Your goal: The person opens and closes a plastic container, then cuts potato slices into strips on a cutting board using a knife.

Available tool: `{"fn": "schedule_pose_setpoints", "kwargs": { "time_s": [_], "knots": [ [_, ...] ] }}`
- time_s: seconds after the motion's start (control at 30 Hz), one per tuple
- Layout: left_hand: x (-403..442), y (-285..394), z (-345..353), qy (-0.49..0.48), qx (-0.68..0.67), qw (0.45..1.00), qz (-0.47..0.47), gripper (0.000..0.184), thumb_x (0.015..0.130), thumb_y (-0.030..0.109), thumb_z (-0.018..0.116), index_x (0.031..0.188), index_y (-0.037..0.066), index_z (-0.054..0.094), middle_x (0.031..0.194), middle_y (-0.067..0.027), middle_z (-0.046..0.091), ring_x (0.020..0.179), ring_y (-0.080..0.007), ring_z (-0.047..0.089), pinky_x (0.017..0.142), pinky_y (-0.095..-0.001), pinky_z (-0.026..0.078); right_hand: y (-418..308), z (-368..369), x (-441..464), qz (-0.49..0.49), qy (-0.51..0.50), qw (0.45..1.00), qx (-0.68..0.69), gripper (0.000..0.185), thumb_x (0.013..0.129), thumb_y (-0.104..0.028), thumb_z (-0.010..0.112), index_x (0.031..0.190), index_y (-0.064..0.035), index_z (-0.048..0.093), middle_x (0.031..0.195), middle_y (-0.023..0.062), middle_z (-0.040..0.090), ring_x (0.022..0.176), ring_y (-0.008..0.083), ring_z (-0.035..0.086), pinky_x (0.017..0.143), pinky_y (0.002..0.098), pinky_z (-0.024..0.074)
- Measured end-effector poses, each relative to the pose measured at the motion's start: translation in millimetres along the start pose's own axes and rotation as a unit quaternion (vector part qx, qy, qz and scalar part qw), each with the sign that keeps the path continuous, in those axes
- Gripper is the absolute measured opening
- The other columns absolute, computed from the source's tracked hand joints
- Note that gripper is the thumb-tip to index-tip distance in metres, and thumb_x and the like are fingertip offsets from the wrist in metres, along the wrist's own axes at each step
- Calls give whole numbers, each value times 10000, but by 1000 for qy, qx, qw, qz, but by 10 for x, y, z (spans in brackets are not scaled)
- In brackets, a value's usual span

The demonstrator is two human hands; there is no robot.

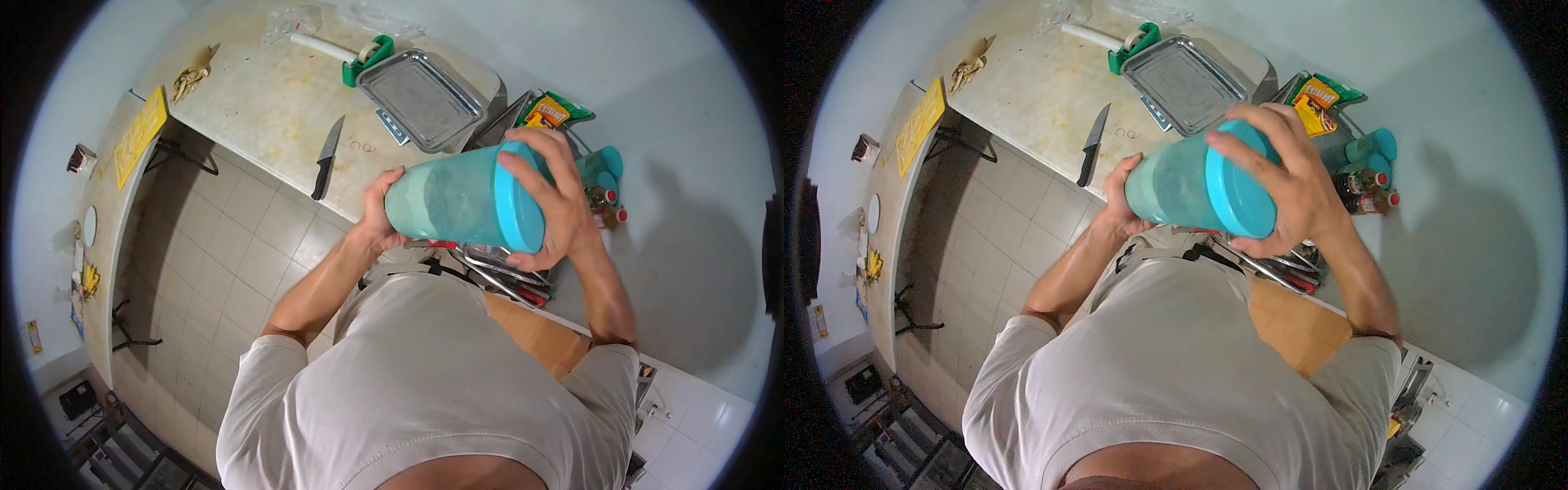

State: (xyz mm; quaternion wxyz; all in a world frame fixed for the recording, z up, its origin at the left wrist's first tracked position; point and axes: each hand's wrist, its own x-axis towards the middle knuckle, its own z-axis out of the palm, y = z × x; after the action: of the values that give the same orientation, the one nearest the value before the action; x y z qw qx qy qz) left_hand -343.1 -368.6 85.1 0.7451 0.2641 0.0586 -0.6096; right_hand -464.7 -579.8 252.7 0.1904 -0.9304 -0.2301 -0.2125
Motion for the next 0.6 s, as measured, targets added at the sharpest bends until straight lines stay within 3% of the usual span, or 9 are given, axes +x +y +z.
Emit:
{"fn": "schedule_pose_setpoints", "kwargs": {
  "time_s": [0.13, 0.23, 0.27, 0.33, 0.43, 0.53, 0.6],
  "knots": [
    [18, -13, -43, -50, 6, 998, -37, 709, 903, 629, 405, 1302, 66, 572, 1177, -177, 657, 931, -388, 674, 677, -533, 568, 25, -29, -24, -9, -20, 1000, -1, 892, 621, -546, 752, 1362, -79, 579, 1325, 219, 501, 1127, 433, 518, 968, 518, 445],
    [109, -144, -91, -11, 19, 999, 44, 700, 898, 608, 417, 1313, 60, 549, 1238, -174, 629, 1025, -378, 647, 789, -525, 551, 41, -36, -40, 63, -6, 998, 7, 883, 673, -506, 727, 1394, -41, 518, 1301, 236, 502, 1122, 435, 526, 981, 498, 436],
    [173, -187, -95, -16, 38, 991, 131, 702, 889, 606, 431, 1319, 61, 531, 1255, -172, 611, 1072, -363, 625, 844, -516, 528, 42, -8, -33, 99, 9, 995, 16, 869, 701, -483, 715, 1406, -26, 494, 1290, 243, 505, 1123, 436, 528, 985, 491, 433],
    [322, -234, -47, -28, 73, 950, 303, 712, 869, 602, 459, 1332, 62, 495, 1289, -167, 577, 1165, -332, 580, 956, -499, 482, 64, 59, -33, 163, 46, 985, 39, 829, 753, -434, 689, 1421, -2, 459, 1272, 253, 511, 1127, 435, 533, 992, 481, 428],
    [331, -167, -63, -49, 183, 889, 416, 750, 836, 582, 527, 1365, 65, 400, 1313, -154, 508, 1244, -291, 500, 1056, -461, 391, 20, 198, -43, 249, 118, 958, 74, 678, 859, -331, 630, 1406, 29, 456, 1222, 253, 551, 1126, 402, 550, 1005, 442, 424],
    [342, -237, 40, 6, 243, 804, 543, 775, 816, 565, 582, 1357, 61, 350, 1283, -191, 458, 1211, -311, 485, 1035, -471, 394, 77, 274, -85, 333, 137, 925, 123, 603, 919, -343, 572, 1378, 39, 484, 1221, 238, 587, 1140, 347, 569, 1020, 405, 418],
    [432, -148, -48, -7, 335, 715, 613, 774, 815, 552, 603, 1346, 53, 340, 1283, -221, 429, 1199, -336, 473, 1024, -490, 396, 224, 329, -190, 427, 138, 851, 272, 589, 960, -393, 528, 1361, 37, 502, 1212, 208, 611, 1149, 295, 575, 1028, 381, 415]
  ]
}}
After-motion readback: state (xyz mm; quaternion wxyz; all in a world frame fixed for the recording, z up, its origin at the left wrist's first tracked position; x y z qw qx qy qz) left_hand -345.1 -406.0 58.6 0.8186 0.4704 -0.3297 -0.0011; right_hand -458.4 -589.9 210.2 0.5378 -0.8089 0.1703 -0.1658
